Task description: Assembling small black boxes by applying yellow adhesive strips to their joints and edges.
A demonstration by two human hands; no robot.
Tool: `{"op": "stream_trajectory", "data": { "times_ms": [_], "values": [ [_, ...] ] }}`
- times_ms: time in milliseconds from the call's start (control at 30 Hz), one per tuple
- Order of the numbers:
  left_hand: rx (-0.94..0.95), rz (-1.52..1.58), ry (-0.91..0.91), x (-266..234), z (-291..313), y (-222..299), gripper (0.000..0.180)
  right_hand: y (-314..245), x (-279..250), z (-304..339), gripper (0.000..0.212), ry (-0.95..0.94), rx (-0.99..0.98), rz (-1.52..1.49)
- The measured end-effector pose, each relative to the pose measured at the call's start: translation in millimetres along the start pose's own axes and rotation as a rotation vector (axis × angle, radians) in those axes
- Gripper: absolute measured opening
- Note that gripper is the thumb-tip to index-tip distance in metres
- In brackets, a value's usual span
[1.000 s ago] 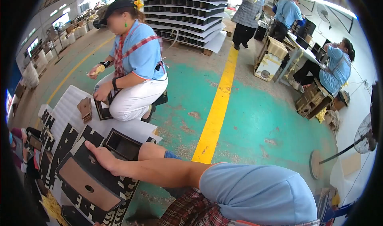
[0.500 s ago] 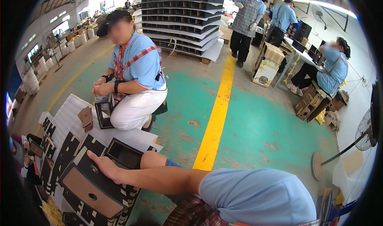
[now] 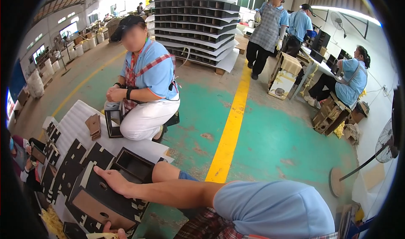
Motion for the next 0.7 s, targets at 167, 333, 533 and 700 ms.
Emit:
{"op": "stream_trajectory", "data": {
  "times_ms": [167,333,533,700],
  "values": [
    [0.097,-0.060,0.096,13.6,-6.8,2.8,0.060,4.4,-5.0,2.0,0.067,-0.016,-0.058,0.045],
    [0.100,-0.224,0.094,18.5,-16.5,10.7,0.062,10.8,0.4,5.8,0.064,-0.030,-0.095,0.079],
    [0.094,-0.275,0.177,15.8,-17.8,-7.4,0.059,8.6,-6.7,3.5,0.068,0.001,-0.167,0.256],
    [0.211,-0.066,0.266,-5.0,-11.5,-46.2,0.037,-5.3,-17.1,4.5,0.065,0.028,-0.134,0.105]
  ]
}}
Point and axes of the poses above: each hand's wrist, its own z-axis away from the middle knuckle, its own x-axis out of the palm, y = z × x, the point moved 1 cm from there along -z, towards the middle knuckle, and after that the axes turned 11 degrees about -x, right-handed, at the moved point
